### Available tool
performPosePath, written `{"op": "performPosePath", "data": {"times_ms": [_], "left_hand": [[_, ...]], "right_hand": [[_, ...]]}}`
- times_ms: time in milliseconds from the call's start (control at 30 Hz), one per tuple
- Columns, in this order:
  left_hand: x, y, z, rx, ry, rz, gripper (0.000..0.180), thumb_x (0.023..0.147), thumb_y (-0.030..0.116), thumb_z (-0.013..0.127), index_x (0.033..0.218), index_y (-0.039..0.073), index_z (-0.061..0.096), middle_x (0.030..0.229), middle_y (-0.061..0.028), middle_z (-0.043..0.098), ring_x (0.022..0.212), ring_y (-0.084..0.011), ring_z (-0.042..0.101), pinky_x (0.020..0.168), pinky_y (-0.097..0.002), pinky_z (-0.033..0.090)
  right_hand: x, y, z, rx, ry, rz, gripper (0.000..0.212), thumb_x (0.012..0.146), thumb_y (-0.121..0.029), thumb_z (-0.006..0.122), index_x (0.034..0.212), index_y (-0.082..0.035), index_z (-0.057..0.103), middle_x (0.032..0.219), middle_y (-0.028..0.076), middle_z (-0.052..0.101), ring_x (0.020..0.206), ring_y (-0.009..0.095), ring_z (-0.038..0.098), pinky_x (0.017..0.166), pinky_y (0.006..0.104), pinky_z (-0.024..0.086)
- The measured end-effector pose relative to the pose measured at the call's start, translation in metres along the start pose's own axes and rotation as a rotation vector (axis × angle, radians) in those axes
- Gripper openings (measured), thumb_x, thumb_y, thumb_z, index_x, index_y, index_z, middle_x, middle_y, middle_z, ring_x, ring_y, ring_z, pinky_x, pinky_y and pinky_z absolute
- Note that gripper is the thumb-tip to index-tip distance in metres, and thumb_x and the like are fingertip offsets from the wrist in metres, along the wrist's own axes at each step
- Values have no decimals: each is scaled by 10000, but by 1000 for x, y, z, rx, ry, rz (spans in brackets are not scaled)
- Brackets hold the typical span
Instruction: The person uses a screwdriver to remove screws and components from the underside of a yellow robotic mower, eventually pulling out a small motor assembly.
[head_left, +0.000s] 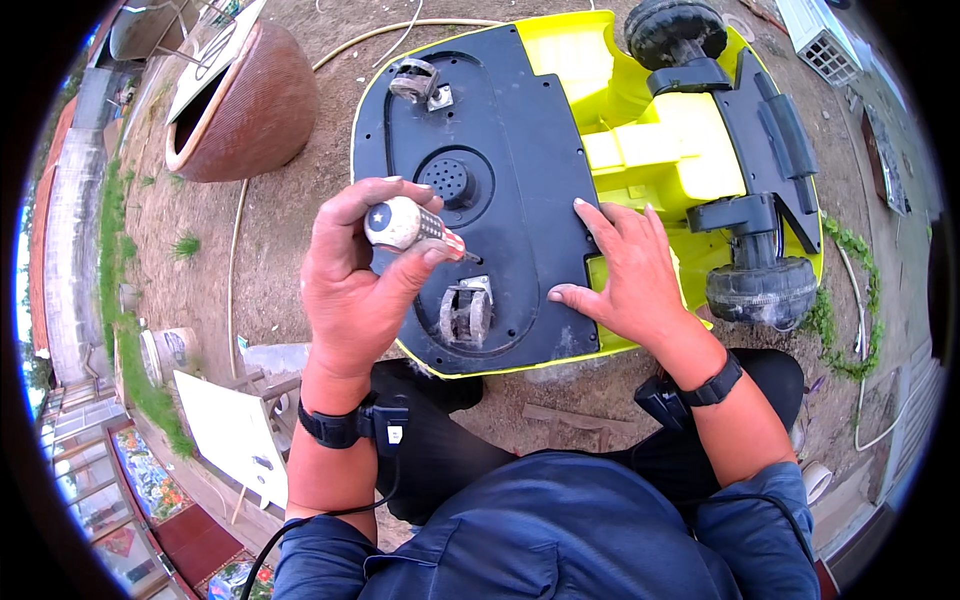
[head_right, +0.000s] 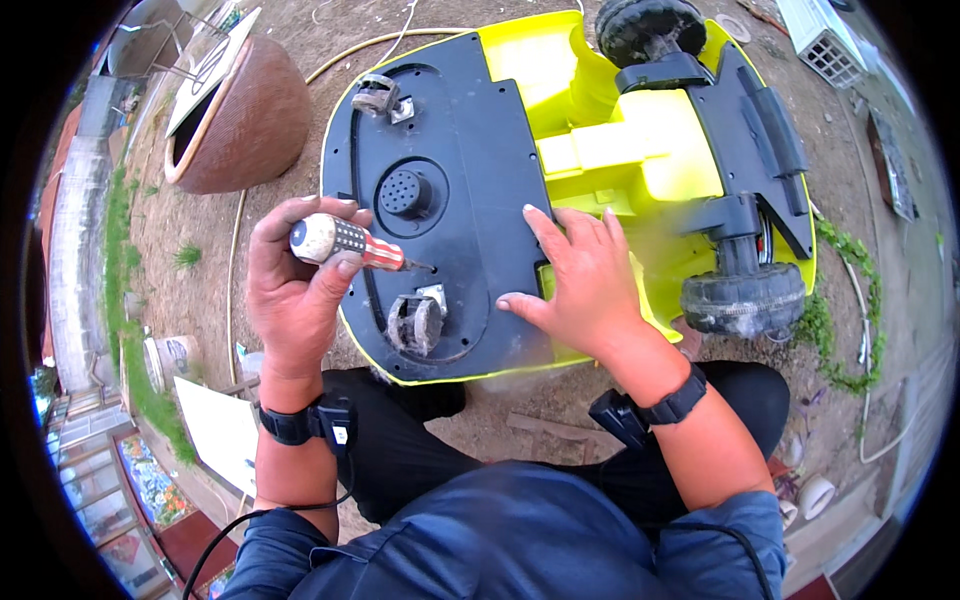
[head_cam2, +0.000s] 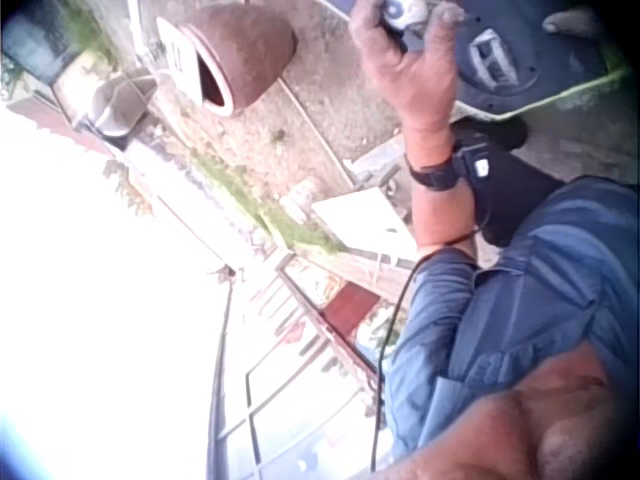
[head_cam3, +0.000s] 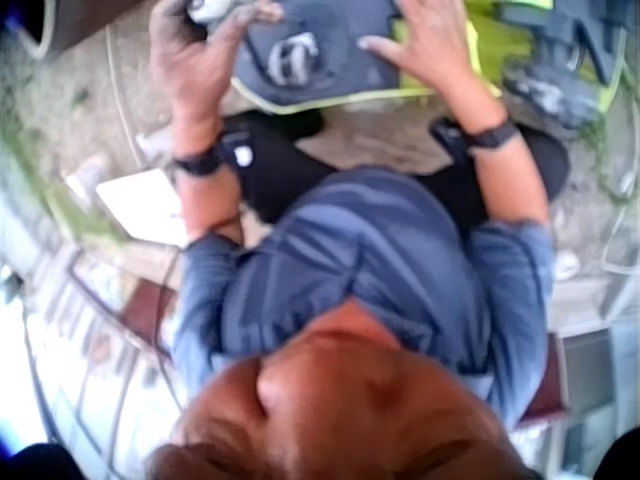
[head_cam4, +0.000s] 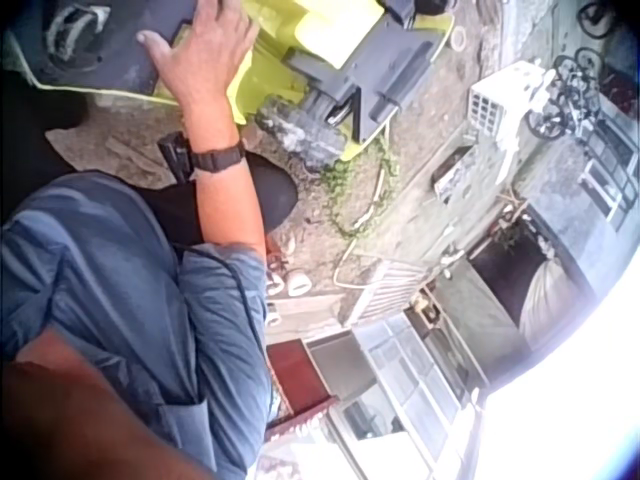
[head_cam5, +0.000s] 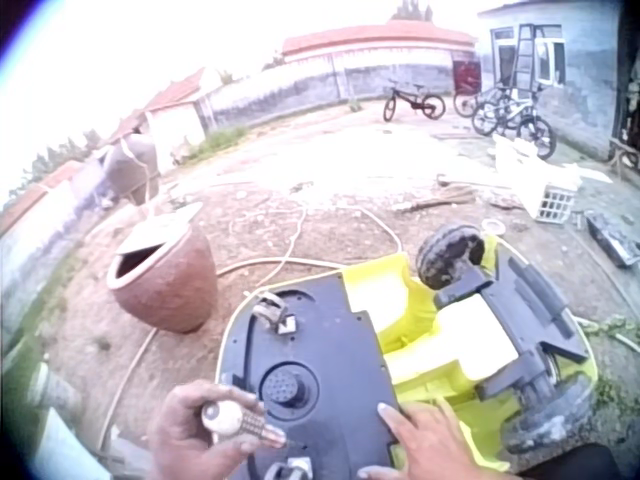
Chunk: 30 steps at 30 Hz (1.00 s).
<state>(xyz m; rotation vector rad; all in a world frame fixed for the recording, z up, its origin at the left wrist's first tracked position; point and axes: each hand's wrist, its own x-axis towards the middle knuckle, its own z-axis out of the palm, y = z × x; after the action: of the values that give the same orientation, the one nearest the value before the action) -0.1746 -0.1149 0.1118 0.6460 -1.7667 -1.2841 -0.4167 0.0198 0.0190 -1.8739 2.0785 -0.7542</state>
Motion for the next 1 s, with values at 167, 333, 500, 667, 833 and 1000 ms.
{"op": "performPosePath", "data": {"times_ms": [167,333,500,667,833,1000], "left_hand": [[-4,-3,-2,138,-93,40,547,852,-57,827,1319,23,553,1219,-161,691,1110,-225,712,889,-356,611],[4,25,-5,505,-288,168,460,795,-61,823,1192,58,624,1195,-153,715,1039,-296,742,858,-375,590],[25,68,-3,805,-650,10,325,796,-21,785,1085,61,659,1146,-148,702,998,-390,710,840,-421,583],[36,79,5,967,-790,-2,273,816,-14,755,1067,62,678,1094,-140,694,954,-401,703,804,-447,578],[39,77,10,1002,-740,-20,262,811,9,761,1055,59,681,1028,-153,690,914,-408,689,758,-463,558],[38,76,15,1076,-650,-39,259,815,90,802,1034,45,671,998,-180,684,901,-430,677,734,-473,539]], "right_hand": [[0,-1,-1,-7,1,4,989,676,-473,936,1503,-105,537,1372,210,574,1301,413,536,1190,635,322],[0,0,-1,-1,0,0,983,688,-482,926,1507,-105,535,1372,215,575,1298,415,538,1187,631,326],[-2,5,4,10,42,-23,971,702,-514,907,1504,-110,539,1361,217,581,1287,419,542,1178,625,333],[-1,4,5,31,57,-16,964,707,-538,894,1498,-113,547,1355,214,587,1287,416,542,1174,620,337],[-2,6,7,41,74,-16,951,711,-537,892,1492,-114,553,1353,211,592,1301,399,539,1181,614,332],[-3,6,6,55,75,-9,941,718,-532,892,1491,-115,553,1351,208,593,1314,385,535,1198,603,318]]}}
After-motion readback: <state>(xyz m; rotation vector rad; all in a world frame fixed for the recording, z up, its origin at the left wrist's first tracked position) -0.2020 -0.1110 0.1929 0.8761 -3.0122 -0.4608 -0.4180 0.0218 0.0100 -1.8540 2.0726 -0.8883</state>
